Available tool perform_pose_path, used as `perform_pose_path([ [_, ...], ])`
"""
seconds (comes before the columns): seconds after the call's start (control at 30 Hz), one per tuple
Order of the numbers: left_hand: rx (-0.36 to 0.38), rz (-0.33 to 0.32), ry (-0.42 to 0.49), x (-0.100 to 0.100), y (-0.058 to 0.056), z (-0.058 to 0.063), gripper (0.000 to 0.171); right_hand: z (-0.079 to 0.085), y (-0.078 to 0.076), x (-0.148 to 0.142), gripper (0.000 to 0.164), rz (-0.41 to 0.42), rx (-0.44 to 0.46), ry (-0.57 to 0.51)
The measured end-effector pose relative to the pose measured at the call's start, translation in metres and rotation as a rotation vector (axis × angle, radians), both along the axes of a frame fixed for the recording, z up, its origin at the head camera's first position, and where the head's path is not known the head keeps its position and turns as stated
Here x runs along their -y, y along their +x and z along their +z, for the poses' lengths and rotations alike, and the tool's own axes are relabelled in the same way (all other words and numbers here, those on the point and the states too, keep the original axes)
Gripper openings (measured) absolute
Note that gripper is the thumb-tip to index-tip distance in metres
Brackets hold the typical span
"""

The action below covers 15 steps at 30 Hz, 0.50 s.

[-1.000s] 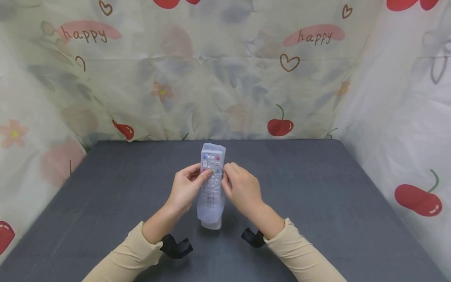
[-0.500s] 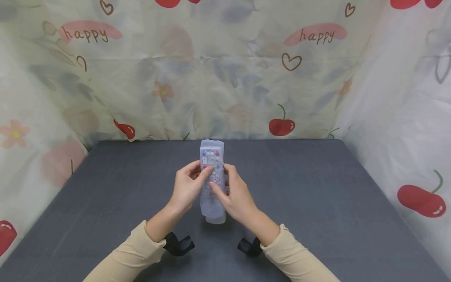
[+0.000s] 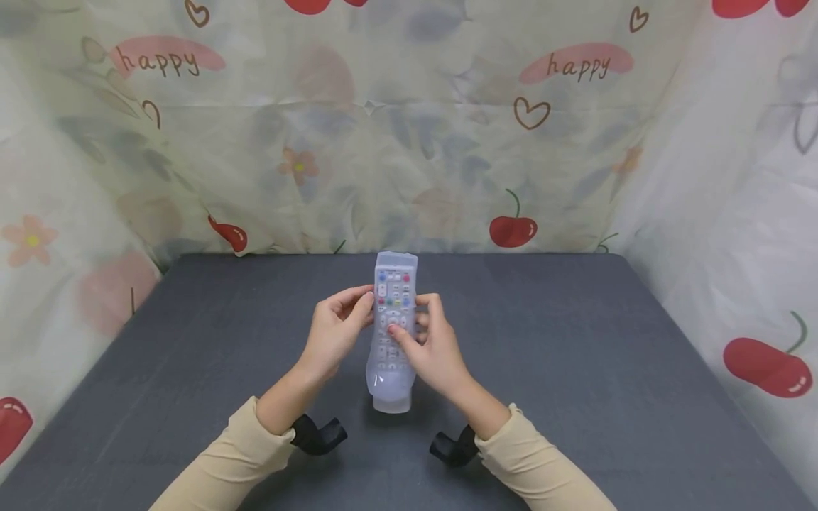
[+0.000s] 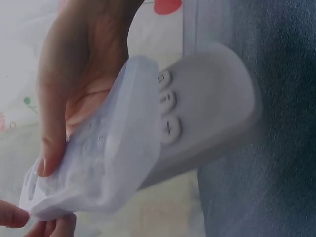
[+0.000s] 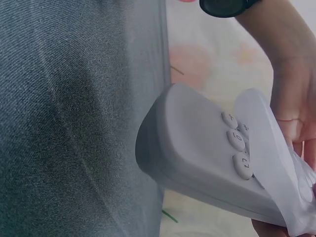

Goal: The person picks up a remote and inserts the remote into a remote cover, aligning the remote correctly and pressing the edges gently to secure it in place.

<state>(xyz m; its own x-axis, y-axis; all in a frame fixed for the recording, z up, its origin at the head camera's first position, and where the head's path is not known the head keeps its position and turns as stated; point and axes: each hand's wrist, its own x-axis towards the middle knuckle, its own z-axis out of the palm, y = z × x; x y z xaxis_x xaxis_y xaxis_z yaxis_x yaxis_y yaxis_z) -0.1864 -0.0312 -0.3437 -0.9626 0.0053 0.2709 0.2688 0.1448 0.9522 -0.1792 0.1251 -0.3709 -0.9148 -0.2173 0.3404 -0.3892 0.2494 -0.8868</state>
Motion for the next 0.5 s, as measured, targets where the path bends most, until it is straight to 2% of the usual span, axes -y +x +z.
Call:
perform_pose_path([
  [0.3,-0.094,0.079,-0.031,0.0010,-0.0033,-0.0038,0.015,0.0042,0.0034,0.0029,0.041,-0.003,0.063,-0.024],
  [0.5,-0.129,0.106,-0.085,-0.0024,-0.0001,-0.0002,0.012,0.0044,0.0071,0.0074,0.044,-0.042,0.049,-0.080],
])
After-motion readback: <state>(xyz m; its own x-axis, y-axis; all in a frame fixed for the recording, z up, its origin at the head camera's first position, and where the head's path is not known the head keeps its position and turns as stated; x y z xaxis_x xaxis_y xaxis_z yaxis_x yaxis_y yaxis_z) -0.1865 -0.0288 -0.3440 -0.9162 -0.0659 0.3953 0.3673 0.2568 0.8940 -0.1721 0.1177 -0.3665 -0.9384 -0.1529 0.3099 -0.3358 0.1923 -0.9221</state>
